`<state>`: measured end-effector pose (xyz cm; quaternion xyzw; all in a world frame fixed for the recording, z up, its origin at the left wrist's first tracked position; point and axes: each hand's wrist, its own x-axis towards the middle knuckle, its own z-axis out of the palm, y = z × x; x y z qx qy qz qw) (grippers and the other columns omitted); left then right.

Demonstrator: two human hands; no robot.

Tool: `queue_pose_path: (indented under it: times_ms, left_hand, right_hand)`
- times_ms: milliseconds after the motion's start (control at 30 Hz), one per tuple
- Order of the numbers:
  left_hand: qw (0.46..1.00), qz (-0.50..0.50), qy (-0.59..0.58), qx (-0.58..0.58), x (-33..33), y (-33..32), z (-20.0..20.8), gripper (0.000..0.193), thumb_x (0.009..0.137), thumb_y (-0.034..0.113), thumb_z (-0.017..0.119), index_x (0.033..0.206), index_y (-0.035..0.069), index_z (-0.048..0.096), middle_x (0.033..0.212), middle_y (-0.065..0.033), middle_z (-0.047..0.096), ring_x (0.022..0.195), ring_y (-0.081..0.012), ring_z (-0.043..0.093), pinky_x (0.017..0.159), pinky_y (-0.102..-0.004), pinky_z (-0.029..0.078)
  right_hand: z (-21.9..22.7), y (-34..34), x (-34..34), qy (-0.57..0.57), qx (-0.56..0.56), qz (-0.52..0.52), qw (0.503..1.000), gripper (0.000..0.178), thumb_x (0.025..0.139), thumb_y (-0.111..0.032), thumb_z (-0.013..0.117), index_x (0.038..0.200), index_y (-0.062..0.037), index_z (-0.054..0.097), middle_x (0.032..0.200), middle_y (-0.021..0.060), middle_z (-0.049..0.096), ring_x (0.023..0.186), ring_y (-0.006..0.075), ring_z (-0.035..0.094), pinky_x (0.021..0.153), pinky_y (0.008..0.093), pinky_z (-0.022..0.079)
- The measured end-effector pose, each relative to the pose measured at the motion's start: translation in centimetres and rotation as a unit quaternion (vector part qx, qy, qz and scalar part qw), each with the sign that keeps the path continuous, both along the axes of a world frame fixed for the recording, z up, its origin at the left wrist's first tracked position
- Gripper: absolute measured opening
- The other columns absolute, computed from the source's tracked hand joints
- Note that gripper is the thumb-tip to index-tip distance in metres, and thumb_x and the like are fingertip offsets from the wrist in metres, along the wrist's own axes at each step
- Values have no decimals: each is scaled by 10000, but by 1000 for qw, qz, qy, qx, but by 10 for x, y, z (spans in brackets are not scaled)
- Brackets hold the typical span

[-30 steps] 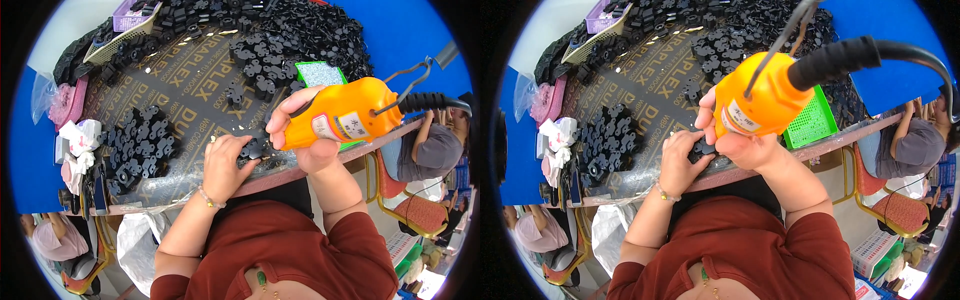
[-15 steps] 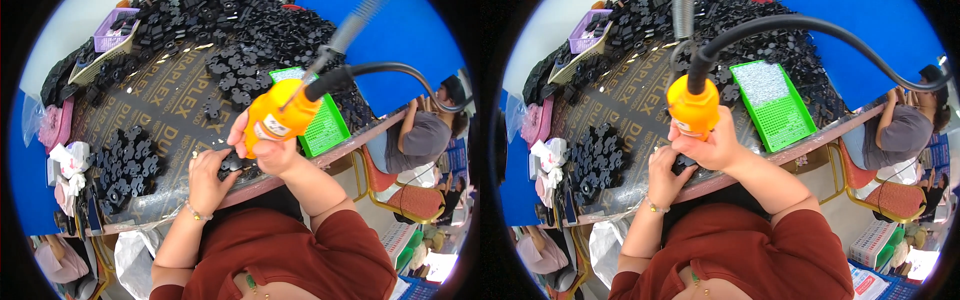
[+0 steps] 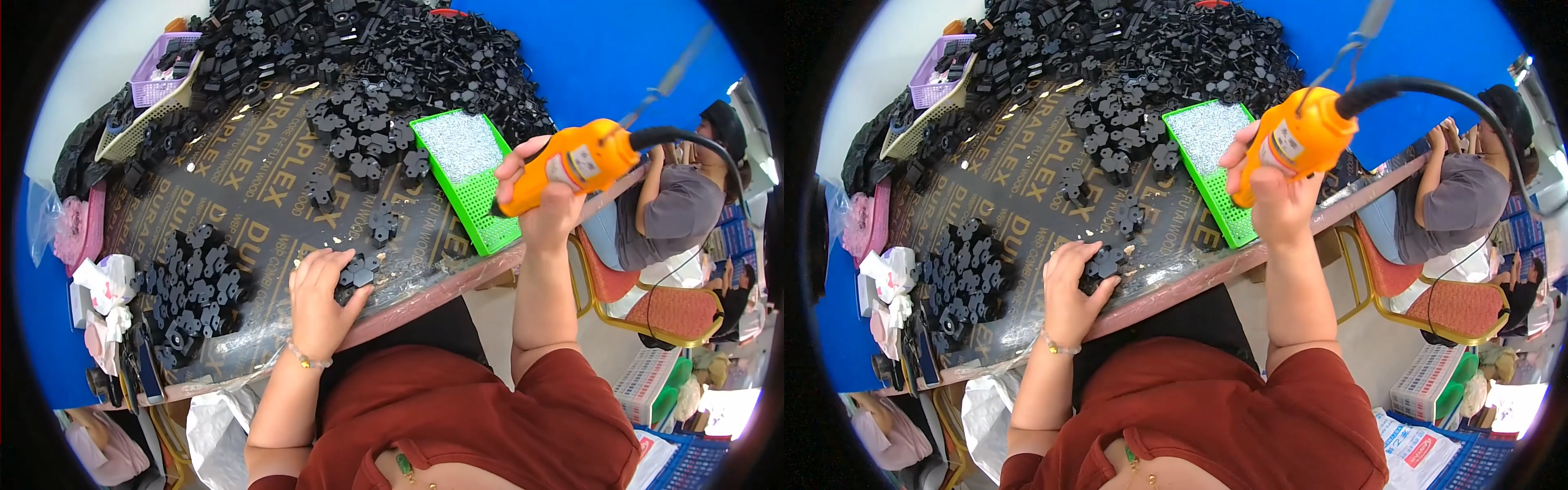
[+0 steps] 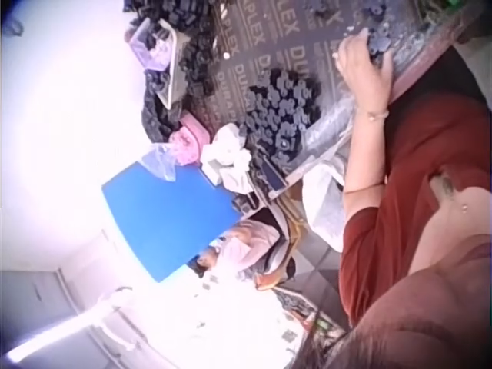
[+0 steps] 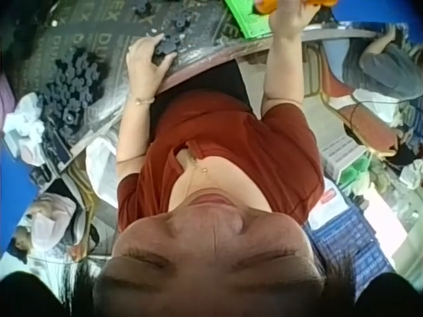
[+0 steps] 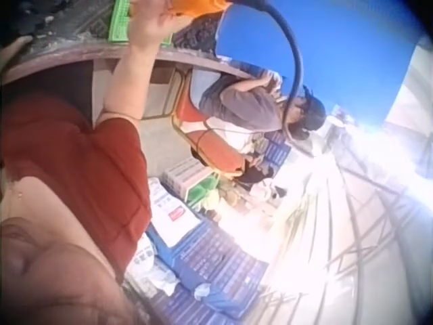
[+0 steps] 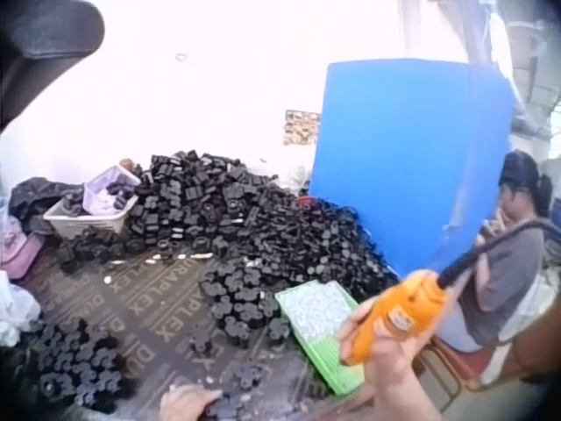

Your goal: Using an electric screwdriver to attach screws to small black plastic toy components.

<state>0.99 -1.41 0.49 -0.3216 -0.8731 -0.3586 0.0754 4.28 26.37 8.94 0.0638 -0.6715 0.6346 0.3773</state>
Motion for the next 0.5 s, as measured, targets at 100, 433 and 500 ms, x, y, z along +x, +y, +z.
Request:
queue_pose_path:
  times_ms: [100, 433, 500]
  left_hand:
    - [1000, -13, 24, -10, 1, 1, 0, 550, 661, 177, 821, 1165, 75, 625, 1081, -110, 638, 1105, -314, 552, 944, -422, 391]
    - [999, 4, -34, 2, 2, -2, 1, 641, 642, 173, 829, 1226, 63, 587, 1082, -112, 628, 1105, -312, 548, 965, -420, 376]
    - [999, 7, -36, -1, 1, -2, 1, 630, 641, 173, 830, 1213, 60, 592, 1084, -112, 629, 1110, -313, 548, 968, -420, 376]
  right_hand:
    - [-25, 26, 4, -7, 35, -49, 998, 687, 817, -615, 666, 1060, 15, 539, 798, 144, 643, 563, 153, 599, 524, 246, 482]
    - [-41, 38, 12, -2, 11, -72, 997, 740, 798, -676, 639, 1080, -3, 519, 781, 147, 634, 562, 164, 591, 515, 253, 473]
    - [-42, 41, 13, -2, -3, -61, 998, 744, 792, -679, 643, 1087, -7, 519, 784, 148, 634, 564, 170, 592, 515, 259, 473]
